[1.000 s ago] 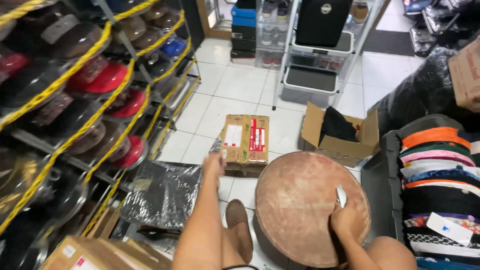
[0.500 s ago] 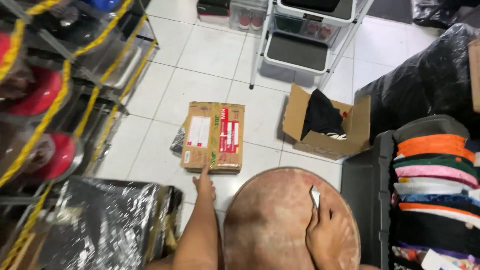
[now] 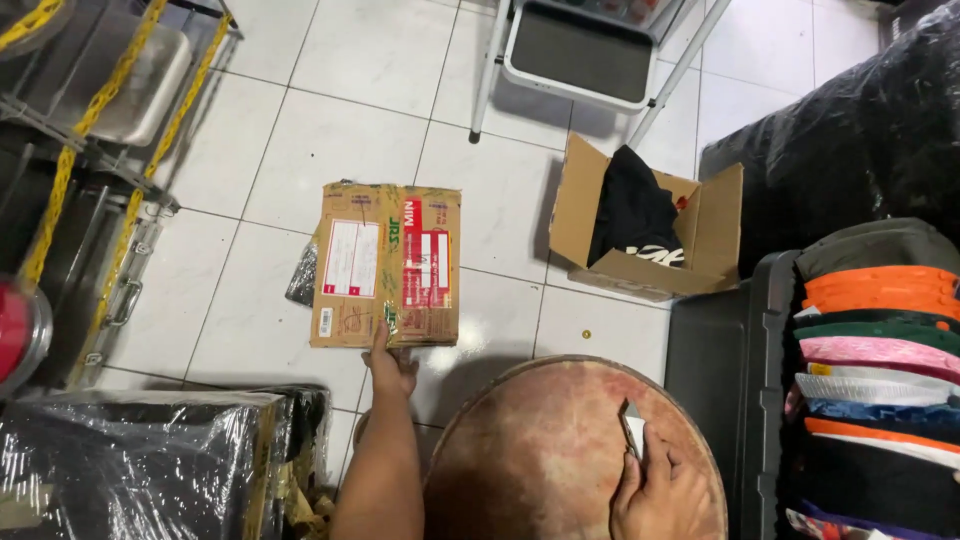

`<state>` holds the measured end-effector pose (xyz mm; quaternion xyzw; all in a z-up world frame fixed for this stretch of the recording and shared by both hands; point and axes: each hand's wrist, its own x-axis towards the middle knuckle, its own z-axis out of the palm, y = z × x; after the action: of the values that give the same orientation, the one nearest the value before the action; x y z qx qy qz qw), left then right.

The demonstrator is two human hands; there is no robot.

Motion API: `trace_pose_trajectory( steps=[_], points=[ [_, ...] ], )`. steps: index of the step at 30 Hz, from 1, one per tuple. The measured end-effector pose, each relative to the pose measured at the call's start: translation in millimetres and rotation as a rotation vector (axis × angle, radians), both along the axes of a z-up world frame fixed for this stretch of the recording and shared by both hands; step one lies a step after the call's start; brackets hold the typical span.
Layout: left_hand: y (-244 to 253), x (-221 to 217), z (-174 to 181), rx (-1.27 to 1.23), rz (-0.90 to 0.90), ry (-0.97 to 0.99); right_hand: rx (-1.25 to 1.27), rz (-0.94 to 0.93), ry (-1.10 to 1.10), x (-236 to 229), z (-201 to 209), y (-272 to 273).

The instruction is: Unboxing cardboard boxes and bubble-wrapped packages to sort and inspect hats.

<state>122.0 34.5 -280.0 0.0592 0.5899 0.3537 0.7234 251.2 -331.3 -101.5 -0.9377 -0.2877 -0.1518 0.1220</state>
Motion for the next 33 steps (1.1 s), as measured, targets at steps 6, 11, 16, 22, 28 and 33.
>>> trace_pose_trajectory(
  steps=[6, 11, 16, 22, 28, 33],
  points=[
    [11.8, -7.6, 52.9, 0.128, 0.104, -0.199, -0.036, 0.063, 0.0, 0.5, 24.6, 11.4],
    [21.0, -34.9, 106.3, 0.189, 0.013, -0.267, -0.018, 0.081, 0.008, 2.1, 37.2, 21.6],
    [12.6, -58.9, 216.0, 0.416, -0.089, -0.357, 0.106, 0.088, 0.149, 4.5, 34.8, 20.4],
    [8.1, -102.0, 286.4, 0.583, -0.453, -0.271, 0.57, 0.115, 0.432, 32.0, 23.3, 6.9],
    [-46.9, -111.9, 313.4, 0.532, -0.801, 0.012, 1.395, -0.103, 1.337, 46.9, 26.8, -20.1],
    [-75.4, -123.8, 214.4, 0.415, -0.972, 0.236, 1.182, 0.09, 1.309, -0.4, 95.4, -26.2]
  ],
)
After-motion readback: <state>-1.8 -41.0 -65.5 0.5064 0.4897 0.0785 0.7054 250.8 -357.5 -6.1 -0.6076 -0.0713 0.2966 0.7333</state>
